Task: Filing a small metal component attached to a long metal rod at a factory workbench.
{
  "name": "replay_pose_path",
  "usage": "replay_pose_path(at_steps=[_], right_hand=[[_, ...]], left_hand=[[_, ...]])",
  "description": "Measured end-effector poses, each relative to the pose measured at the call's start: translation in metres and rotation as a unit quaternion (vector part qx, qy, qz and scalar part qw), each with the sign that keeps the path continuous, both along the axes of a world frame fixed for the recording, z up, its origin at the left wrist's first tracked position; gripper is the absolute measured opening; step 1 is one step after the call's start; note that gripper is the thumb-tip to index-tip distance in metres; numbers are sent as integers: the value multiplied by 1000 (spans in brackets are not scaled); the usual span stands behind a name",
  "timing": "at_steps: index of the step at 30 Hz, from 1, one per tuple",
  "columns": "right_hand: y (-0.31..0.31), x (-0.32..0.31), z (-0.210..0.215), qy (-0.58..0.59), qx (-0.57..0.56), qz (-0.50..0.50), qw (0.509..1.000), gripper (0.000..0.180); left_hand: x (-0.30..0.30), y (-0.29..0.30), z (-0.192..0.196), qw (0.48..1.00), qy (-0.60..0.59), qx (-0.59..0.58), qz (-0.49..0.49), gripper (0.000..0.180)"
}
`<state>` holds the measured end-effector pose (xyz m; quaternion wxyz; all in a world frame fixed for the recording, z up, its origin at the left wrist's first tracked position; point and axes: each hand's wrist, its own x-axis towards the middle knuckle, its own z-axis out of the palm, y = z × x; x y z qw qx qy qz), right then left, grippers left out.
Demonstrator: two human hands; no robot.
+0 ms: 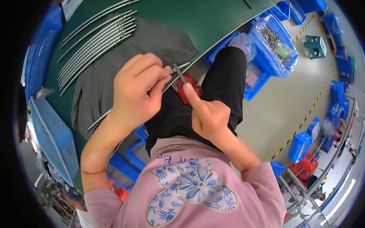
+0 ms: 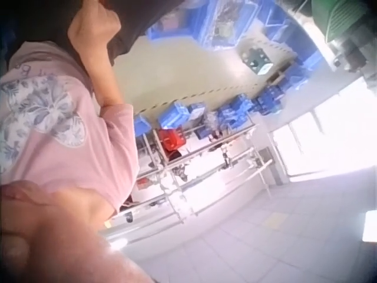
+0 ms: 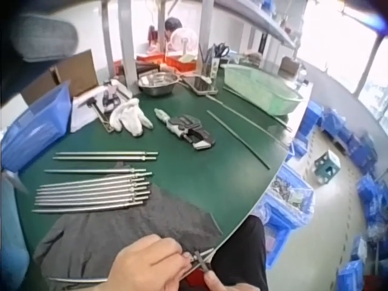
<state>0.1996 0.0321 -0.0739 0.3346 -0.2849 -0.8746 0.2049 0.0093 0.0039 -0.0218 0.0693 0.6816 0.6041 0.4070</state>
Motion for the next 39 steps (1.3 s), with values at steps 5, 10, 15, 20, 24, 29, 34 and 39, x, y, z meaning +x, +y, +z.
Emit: replay_pose_path(at_steps=[5, 10, 15, 20, 24, 29, 34, 39], right_hand=[[12, -24, 15, 18, 49, 8, 999, 57], [11, -23, 8, 12, 31, 3, 999, 57], [1, -7, -1, 13, 14, -6, 1000, 56], [3, -18, 0, 22, 48, -4, 999, 57], [10, -24, 0, 17, 41, -6, 999, 58], [-7, -4, -17, 8, 35, 4, 999, 55], [-9, -5, -24, 46, 31, 7, 998, 56], [-8, -6, -26, 54, 36, 5, 998, 57]], left_hand=[[-2, -2, 5, 1000, 19, 4, -5, 11], [-3, -1, 3, 1000, 15, -2, -6, 12], [-1, 2, 2, 1000, 11, -10, -3, 12], [-5, -1, 3, 1000, 14, 6, -2, 13], [-7, 3, 4, 999, 32, 11, -6, 12], [-5, 0, 2, 1000, 8, -3, -3, 14], [-4, -2, 3, 1000, 11, -1, -6, 13], [-5, -1, 1, 1000, 10, 23, 3, 12]])
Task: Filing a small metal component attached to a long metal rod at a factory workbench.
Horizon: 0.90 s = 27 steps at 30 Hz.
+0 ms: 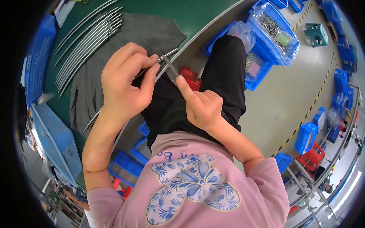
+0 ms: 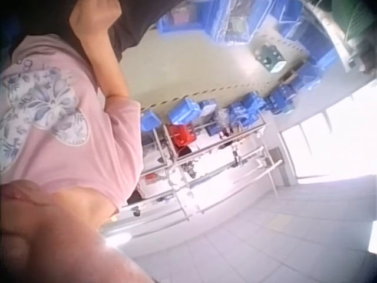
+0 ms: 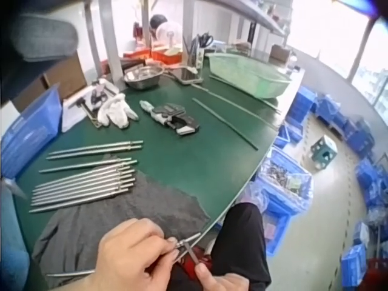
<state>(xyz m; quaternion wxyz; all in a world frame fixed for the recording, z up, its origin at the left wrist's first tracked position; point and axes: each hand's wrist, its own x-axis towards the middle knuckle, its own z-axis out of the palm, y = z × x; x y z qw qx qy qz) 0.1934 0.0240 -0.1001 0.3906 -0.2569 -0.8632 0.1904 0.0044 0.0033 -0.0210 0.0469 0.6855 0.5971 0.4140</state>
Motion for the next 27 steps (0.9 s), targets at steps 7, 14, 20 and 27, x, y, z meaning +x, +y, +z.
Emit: replay_pose_path(at_steps=[7, 14, 20, 27], right_hand=[[19, -21, 28, -11, 20, -1, 1000, 58], [18, -15, 36, -59, 25, 4, 998, 56], [14, -2, 25, -49, -32, 11, 998, 58], [8, 3, 13, -4, -30, 6, 1000, 58]], left_hand=[[0, 1, 0, 1000, 11, -1, -2, 13], [4, -2, 1, 1000, 7, -27, -10, 14], [4, 4, 1, 999, -23, -30, 0, 13], [5, 4, 1, 999, -15, -31, -6, 13]])
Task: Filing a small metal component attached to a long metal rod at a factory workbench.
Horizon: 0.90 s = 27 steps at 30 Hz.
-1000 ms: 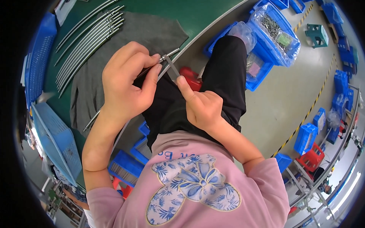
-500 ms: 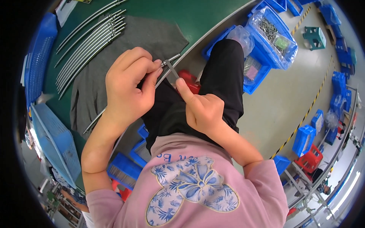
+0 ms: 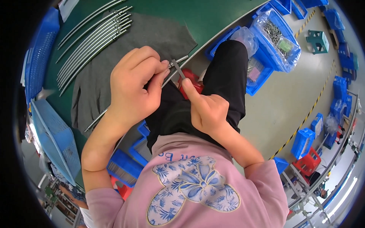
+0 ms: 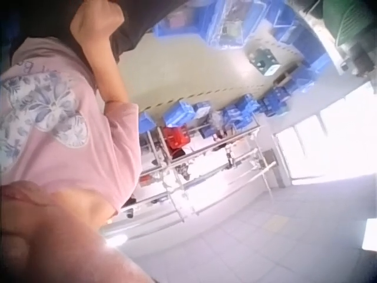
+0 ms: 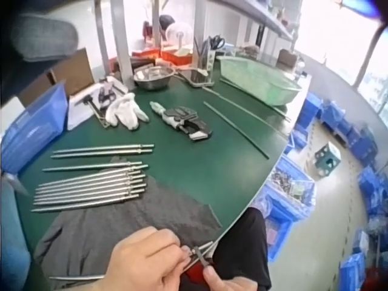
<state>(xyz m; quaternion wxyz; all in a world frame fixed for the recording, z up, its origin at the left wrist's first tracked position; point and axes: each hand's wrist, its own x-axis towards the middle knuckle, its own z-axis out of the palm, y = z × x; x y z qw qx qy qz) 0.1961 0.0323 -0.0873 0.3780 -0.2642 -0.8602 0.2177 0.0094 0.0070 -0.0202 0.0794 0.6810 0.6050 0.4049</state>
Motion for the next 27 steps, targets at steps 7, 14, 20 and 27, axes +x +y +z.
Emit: replay_pose_path(at_steps=[7, 14, 20, 27], right_hand=[[-1, -8, 2, -9, 13, 1, 1000, 55], [3, -12, -1, 2, 38, -1, 999, 55], [7, -18, 14, 2, 39, -6, 999, 55], [9, -30, 17, 21, 47, -11, 999, 55]], left_hand=[[-1, -4, -1, 1000, 0, 5, 1, 13], [-7, -1, 3, 1000, 17, 23, 0, 16], [-7, -2, 0, 999, 31, 30, -11, 14], [-5, -3, 0, 999, 33, 27, -2, 13]])
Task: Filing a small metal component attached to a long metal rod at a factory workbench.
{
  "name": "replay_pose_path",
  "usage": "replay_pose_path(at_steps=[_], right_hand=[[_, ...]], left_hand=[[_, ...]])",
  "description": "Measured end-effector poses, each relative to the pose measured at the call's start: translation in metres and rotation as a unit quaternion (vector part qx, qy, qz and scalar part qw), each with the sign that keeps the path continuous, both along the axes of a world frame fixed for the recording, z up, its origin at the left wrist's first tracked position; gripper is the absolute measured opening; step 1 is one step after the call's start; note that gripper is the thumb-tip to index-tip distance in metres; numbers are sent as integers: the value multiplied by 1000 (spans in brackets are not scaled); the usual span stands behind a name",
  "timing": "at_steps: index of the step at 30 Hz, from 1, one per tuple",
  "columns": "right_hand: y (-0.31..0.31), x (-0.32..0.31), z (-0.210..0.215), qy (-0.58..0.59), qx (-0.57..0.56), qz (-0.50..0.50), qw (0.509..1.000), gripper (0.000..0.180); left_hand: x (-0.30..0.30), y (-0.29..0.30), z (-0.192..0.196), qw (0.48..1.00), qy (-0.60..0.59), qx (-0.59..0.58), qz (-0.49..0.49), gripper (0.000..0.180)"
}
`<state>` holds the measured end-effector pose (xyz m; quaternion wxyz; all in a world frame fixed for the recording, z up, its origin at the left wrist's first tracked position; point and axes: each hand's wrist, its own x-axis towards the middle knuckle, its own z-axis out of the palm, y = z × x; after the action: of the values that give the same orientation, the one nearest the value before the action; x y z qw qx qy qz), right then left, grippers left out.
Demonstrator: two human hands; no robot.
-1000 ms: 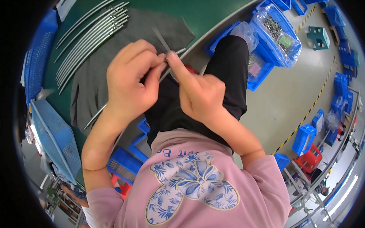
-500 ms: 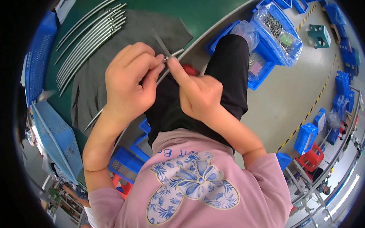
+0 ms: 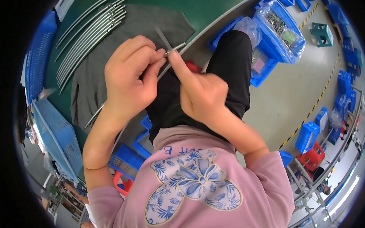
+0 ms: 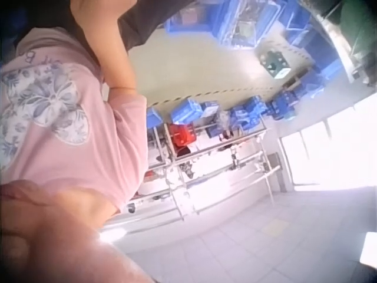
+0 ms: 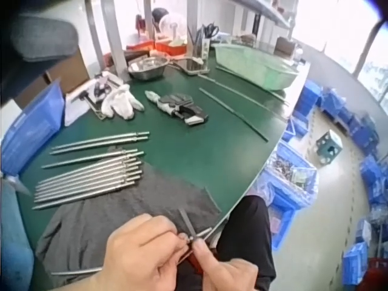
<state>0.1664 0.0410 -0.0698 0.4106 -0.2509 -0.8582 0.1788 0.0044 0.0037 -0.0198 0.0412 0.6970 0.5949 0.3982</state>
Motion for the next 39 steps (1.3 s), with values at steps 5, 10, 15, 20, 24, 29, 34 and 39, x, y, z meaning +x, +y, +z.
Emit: replay_pose_path(at_steps=[5, 10, 15, 20, 24, 29, 34, 39], right_hand=[[5, -2, 1, -15, 3, -6, 1000, 54], [-6, 7, -3, -15, -50, -10, 999, 55], [-6, 10, -6, -9, -1, -5, 1000, 56], [7, -9, 4, -1, 5, -13, 1000, 55], [-6, 19, 0, -58, -19, -16, 998, 58], [-6, 10, 2, -24, -1, -20, 1000, 59], [5, -4, 8, -14, -18, -7, 1000, 60], [-18, 27, -11, -22, -19, -15, 999, 57]], left_hand=[[3, 1, -1, 1000, -7, -10, -12, 13], [3, -1, 3, 1000, -14, -25, -9, 17], [-1, 3, -1, 1000, -19, -1, -8, 16], [-1, 2, -2, 1000, -25, 2, -7, 15], [3, 4, -1, 999, -32, -17, 2, 14], [-1, 2, 0, 999, -39, -19, -2, 15], [0, 3, 0, 1000, -27, -5, -4, 14], [0, 0, 2, 1000, -22, -8, -1, 15]])
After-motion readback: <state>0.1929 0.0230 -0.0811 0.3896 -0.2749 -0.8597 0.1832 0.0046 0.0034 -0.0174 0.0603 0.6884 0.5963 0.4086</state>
